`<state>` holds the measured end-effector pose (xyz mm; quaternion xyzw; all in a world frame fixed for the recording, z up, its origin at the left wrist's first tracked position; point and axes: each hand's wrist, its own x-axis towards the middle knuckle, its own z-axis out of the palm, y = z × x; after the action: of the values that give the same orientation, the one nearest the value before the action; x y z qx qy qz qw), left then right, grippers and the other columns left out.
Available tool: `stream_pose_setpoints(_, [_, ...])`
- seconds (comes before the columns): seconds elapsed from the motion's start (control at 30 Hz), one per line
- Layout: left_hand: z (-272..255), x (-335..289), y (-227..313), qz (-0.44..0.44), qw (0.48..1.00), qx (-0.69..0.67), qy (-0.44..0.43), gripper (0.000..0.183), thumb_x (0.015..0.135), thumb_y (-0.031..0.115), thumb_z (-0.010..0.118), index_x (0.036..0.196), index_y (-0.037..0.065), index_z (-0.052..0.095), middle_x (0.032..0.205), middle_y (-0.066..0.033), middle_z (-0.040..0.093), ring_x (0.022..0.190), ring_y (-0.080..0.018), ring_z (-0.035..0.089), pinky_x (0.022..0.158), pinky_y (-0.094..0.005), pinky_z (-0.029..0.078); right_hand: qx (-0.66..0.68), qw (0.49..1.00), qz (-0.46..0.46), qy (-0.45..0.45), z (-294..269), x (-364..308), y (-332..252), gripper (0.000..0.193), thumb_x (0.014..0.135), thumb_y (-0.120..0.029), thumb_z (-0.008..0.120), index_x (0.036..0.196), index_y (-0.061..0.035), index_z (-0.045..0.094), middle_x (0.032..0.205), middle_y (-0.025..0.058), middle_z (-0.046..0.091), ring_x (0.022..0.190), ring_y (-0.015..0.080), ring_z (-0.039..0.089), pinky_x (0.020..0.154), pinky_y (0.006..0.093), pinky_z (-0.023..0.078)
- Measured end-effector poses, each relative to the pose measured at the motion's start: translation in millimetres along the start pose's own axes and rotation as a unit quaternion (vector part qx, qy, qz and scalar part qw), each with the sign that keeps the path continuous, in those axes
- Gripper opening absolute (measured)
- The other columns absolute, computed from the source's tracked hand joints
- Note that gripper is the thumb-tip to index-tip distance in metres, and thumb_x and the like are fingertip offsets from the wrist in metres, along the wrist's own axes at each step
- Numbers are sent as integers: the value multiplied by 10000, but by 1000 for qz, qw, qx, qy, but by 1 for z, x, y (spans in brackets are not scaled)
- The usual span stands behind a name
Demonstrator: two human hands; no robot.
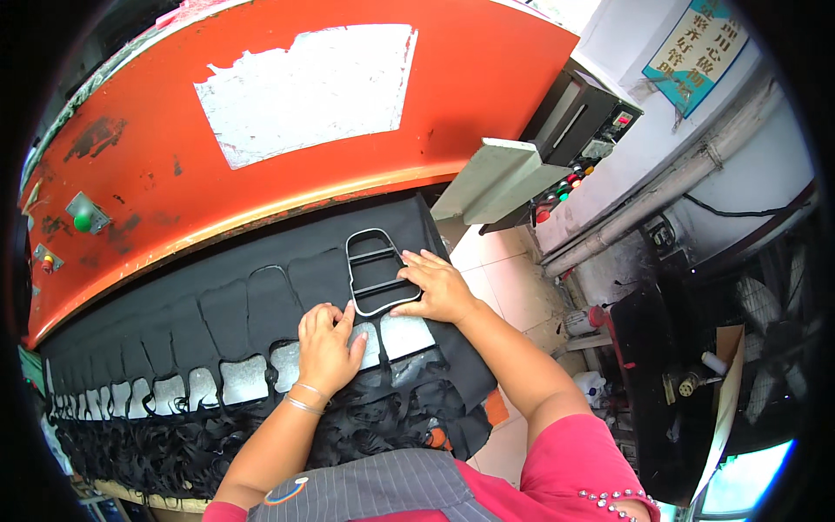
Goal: Operating a hydraulic cutting press to cut shoe components from sheets of material.
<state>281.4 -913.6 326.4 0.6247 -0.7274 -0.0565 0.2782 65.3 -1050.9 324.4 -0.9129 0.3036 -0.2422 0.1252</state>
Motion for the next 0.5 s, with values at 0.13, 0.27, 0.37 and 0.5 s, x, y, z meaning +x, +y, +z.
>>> stream_pose_setpoints(0.13, [-8,3,-12,0,999,-39,-21,581,757,267,707,1261,14,566,1092,-128,509,1170,-340,439,1032,-455,319,-18,998,27,-48,-4,14,-6,691,620,-523,802,1112,-72,622,1312,217,539,1300,319,448,1097,455,322])
stream_pose_setpoints(0.27, [-78,-21,-74,-91,968,-222,76,741,813,287,715,1425,32,384,1397,-204,403,1325,-325,367,1107,-383,284,-99,994,55,-9,-51,28,-58,727,662,-462,798,1231,-74,564,1301,208,540,1314,332,412,1073,451,339])
stream_pose_setpoints(0.37, [-172,-49,-193,-159,926,-151,306,678,889,181,652,1434,-45,318,1430,-191,401,1303,-282,420,1095,-353,305,10,995,53,87,-33,46,-106,570,714,-349,797,1155,-48,596,1126,161,634,1076,307,583,921,412,462])
stream_pose_setpoints(0.5, [-302,-149,-284,-358,789,-81,492,736,875,244,650,1452,-29,283,1485,-235,317,1363,-331,342,1106,-367,280,127,988,-84,1,-11,79,-237,432,769,-317,776,1077,-51,631,860,102,684,777,244,657,685,348,530])
